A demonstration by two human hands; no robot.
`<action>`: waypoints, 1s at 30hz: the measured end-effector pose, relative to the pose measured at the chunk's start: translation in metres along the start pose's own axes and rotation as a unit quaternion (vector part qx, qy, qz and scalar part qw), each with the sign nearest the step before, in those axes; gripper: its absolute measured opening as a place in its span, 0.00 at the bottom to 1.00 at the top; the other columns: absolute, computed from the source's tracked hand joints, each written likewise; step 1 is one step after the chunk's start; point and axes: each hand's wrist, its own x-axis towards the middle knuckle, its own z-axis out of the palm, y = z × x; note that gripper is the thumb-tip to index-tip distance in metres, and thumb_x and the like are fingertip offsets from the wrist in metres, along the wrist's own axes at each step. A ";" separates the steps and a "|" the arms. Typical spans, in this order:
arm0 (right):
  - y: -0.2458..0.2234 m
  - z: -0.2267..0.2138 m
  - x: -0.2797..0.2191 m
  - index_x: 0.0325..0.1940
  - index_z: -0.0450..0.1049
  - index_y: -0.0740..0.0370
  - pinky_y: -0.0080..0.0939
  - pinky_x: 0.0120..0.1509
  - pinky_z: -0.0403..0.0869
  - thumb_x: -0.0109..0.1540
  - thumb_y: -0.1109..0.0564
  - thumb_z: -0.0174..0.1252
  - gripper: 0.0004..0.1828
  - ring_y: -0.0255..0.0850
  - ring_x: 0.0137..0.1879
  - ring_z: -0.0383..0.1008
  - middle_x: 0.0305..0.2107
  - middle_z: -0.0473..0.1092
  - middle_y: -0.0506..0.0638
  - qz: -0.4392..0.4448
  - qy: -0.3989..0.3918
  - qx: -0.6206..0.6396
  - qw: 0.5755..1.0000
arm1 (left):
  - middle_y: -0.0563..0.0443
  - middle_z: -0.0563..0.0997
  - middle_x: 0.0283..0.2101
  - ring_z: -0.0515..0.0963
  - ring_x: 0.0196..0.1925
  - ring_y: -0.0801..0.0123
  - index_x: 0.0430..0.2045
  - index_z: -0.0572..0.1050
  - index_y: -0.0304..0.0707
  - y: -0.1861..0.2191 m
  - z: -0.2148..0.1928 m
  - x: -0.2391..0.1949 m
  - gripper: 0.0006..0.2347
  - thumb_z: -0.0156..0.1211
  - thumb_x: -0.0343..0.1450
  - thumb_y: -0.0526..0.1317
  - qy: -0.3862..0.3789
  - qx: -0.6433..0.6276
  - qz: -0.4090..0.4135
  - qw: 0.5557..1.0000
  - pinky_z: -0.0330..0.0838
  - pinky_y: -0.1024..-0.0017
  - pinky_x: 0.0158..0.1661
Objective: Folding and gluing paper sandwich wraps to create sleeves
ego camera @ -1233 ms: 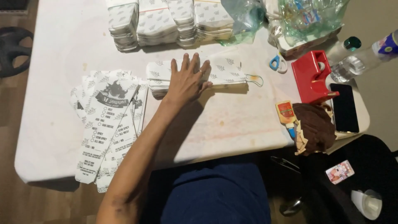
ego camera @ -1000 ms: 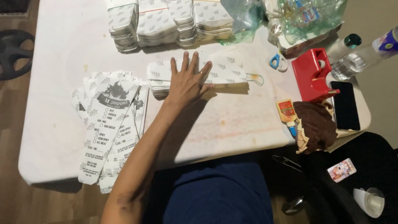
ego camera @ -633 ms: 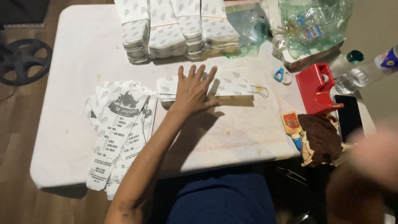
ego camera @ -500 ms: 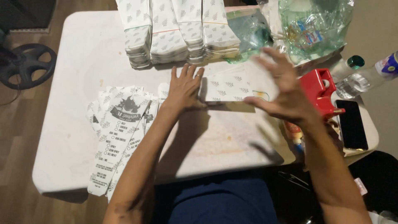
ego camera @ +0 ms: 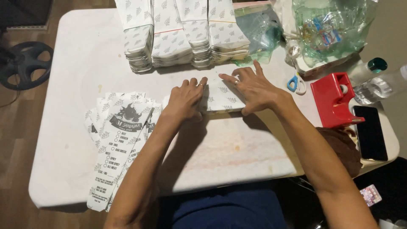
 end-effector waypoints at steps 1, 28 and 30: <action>-0.004 -0.002 -0.003 0.81 0.48 0.39 0.77 0.78 0.33 0.29 0.53 0.76 0.78 0.67 0.78 0.49 0.69 0.56 0.62 -0.002 -0.004 0.011 1.000 | 0.41 0.80 0.44 0.82 0.45 0.49 0.66 0.62 0.37 0.000 -0.005 -0.003 0.45 0.68 0.47 0.38 0.000 -0.004 -0.007 1.000 0.79 0.51 0.38; 0.088 0.087 -0.073 0.48 0.81 0.54 0.45 0.50 0.78 0.58 0.56 0.73 0.15 0.46 0.45 0.81 0.38 0.74 0.49 0.305 0.212 0.204 0.906 | 0.35 0.75 0.45 0.84 0.38 0.42 0.54 0.72 0.24 -0.014 0.000 0.007 0.39 0.72 0.49 0.49 0.014 -0.108 -0.010 0.994 0.79 0.46 0.43; 0.085 0.089 -0.074 0.45 0.81 0.57 0.50 0.51 0.78 0.60 0.57 0.70 0.10 0.51 0.45 0.80 0.37 0.73 0.52 0.304 0.197 0.199 0.911 | 0.34 0.74 0.46 0.84 0.39 0.42 0.54 0.72 0.24 -0.016 0.002 0.012 0.38 0.72 0.49 0.49 0.022 -0.109 -0.011 0.994 0.79 0.46 0.44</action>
